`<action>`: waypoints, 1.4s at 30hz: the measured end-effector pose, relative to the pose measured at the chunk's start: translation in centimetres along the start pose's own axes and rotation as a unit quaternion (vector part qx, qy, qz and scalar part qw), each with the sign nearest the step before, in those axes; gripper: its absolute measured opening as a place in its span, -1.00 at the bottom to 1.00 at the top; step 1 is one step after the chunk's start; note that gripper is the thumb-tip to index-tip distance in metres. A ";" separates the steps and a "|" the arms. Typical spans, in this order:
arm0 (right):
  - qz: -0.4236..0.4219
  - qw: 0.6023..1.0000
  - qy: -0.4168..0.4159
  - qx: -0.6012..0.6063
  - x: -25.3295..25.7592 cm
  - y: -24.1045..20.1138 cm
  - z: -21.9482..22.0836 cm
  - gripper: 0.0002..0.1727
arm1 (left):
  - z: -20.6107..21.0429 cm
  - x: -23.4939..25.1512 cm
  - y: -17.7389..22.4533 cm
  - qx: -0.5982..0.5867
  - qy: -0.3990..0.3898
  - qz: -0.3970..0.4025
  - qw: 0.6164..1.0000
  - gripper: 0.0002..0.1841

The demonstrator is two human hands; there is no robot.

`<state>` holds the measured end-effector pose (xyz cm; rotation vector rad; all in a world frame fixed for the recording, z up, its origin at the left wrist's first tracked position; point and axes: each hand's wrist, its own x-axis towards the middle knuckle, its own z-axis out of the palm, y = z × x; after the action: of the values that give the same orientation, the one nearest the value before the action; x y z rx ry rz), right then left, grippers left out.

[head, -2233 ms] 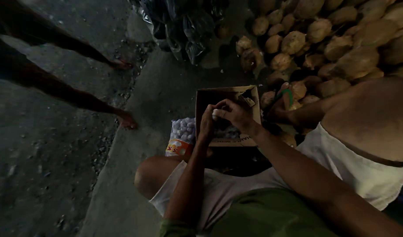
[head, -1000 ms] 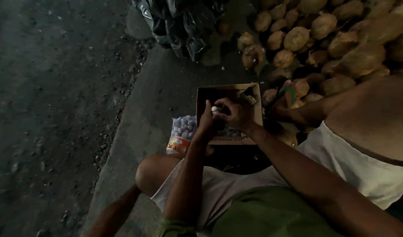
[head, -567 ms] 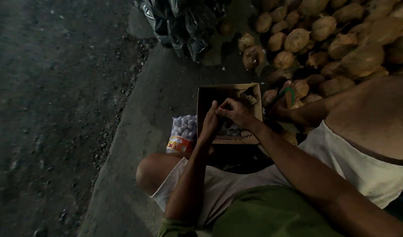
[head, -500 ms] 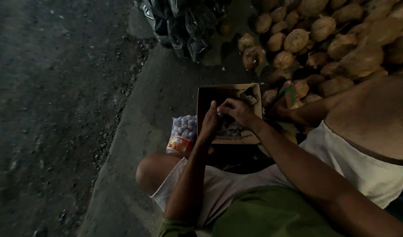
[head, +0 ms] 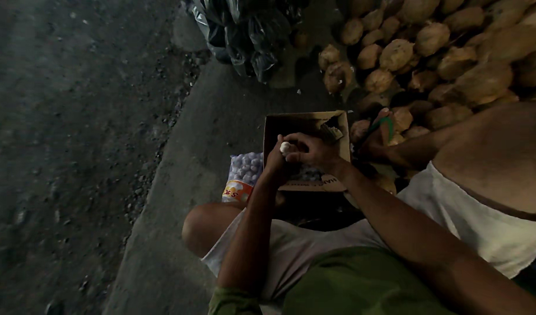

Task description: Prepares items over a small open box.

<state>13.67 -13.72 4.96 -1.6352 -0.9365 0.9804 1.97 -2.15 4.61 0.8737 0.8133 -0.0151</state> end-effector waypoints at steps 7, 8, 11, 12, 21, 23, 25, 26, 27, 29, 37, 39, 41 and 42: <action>-0.013 0.996 0.037 -0.081 -0.1 0.5 0.1 -0.74 | 0.0 -0.9 0.9 0.198 0.007 0.012 0.980 -0.22; -0.015 0.996 0.052 -0.069 -0.1 0.3 0.1 -0.73 | 0.0 -0.9 1.0 0.155 0.004 -0.010 0.988 -0.28; -0.009 0.997 0.076 -0.021 -0.1 0.6 -0.1 -0.69 | -0.1 -0.6 1.3 0.024 -0.051 -0.067 0.996 -0.20; 0.001 0.998 0.062 -0.032 0.0 0.5 -0.1 -0.69 | 0.0 -0.6 1.4 0.018 -0.047 -0.070 0.996 -0.18; 0.016 1.000 0.018 -0.004 0.0 0.7 -0.6 -0.66 | -0.2 -0.4 1.3 -0.003 -0.081 -0.073 0.994 -0.17; 0.004 0.999 -0.010 -0.054 0.2 0.5 -0.4 -0.56 | -0.5 -0.1 1.0 -0.012 -0.077 -0.068 0.995 -0.17; -0.017 0.996 0.021 -0.083 0.1 0.2 0.0 -0.70 | -0.3 -0.2 1.1 -0.002 -0.071 -0.067 0.995 -0.17; -0.026 0.995 0.048 -0.085 0.0 0.1 0.1 -0.78 | -0.3 -0.2 1.1 0.002 -0.073 -0.070 0.995 -0.16; -0.030 0.994 0.076 -0.076 0.0 0.2 0.2 -0.81 | -0.3 -0.3 1.1 0.003 -0.080 -0.071 0.994 -0.15; -0.031 0.992 0.107 -0.054 0.0 0.5 0.1 -0.78 | -0.3 -0.2 1.1 0.001 -0.086 -0.070 0.994 -0.14; -0.198 0.949 0.182 -0.161 -0.3 0.5 1.9 -0.85 | 0.6 0.7 0.4 -0.057 0.033 0.014 0.998 -0.30; -0.106 0.971 0.205 -0.058 -0.7 0.0 2.0 -0.74 | 0.3 0.8 0.4 -0.029 0.001 0.083 0.996 -0.34; 0.001 0.972 0.232 0.047 -0.3 -0.3 1.4 -0.59 | -0.2 0.7 0.5 0.017 -0.045 0.146 0.988 -0.49; 0.035 0.971 0.226 0.075 -0.1 -0.2 0.7 -0.57 | -0.3 0.5 0.6 0.034 -0.045 0.167 0.984 -0.55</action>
<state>12.94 -13.54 5.02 -1.6728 -0.4874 0.6631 2.37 -1.38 4.58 1.0594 0.5773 0.2129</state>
